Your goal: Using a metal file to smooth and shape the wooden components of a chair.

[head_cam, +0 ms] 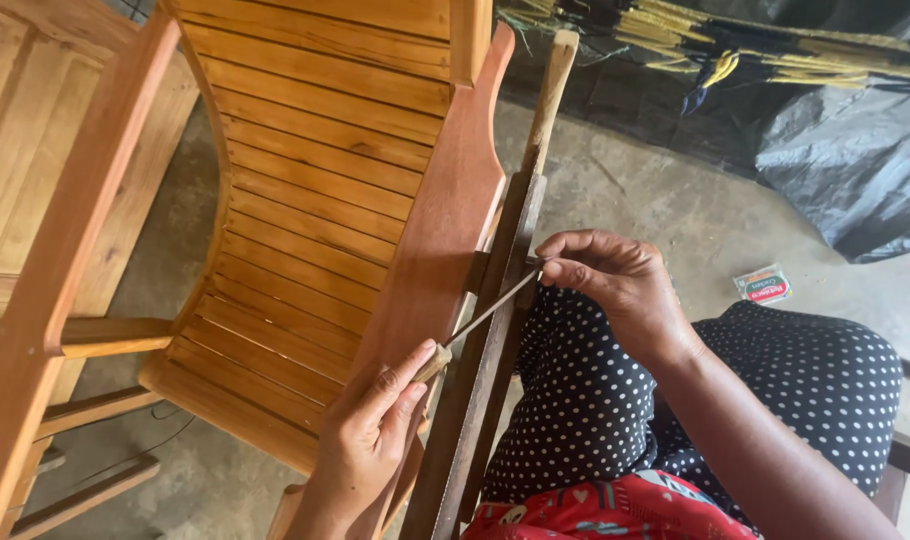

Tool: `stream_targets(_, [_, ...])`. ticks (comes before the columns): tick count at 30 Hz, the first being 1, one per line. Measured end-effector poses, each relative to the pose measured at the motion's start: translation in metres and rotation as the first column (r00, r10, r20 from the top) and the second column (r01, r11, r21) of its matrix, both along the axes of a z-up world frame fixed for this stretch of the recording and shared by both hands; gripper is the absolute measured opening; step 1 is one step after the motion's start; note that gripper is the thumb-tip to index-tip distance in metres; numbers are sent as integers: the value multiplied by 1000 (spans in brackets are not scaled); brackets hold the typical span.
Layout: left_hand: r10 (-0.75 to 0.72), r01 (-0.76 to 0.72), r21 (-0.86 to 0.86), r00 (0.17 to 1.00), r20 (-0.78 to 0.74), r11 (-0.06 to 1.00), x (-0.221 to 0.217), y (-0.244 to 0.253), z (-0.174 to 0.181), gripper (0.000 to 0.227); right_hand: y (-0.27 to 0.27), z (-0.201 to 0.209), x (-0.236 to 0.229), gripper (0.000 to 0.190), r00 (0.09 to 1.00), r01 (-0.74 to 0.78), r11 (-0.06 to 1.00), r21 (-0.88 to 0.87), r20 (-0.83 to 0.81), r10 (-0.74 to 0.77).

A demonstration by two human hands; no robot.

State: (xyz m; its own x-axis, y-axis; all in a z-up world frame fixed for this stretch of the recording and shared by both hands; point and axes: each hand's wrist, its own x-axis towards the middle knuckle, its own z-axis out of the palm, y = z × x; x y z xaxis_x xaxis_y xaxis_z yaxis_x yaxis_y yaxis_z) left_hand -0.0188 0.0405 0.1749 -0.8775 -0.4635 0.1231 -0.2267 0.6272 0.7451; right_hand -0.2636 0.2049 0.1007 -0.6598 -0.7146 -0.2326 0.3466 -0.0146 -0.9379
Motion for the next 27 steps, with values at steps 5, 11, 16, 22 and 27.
stream_targets(5, [-9,9,-7,1000,-5,1000,-2,-2,-3,44,4,-5,2,14,1000,10,1000,17,16,-10])
stream_targets(11, [-11,11,1,1000,17,1000,0,-4,3,44,7,-4,6,12,1000,16,999,43,10,-16])
stream_targets(16, [-18,18,21,999,26,1000,2,-6,2,43,7,-3,9,11,999,31,999,29,27,-32])
stream_targets(22, [-29,26,50,998,54,998,8,-10,0,44,9,-2,13,10,997,-2,1000,-4,-73,2])
stream_targets(27, [-30,29,28,998,49,999,8,-9,1,44,4,-1,14,10,1000,4,999,40,27,-5])
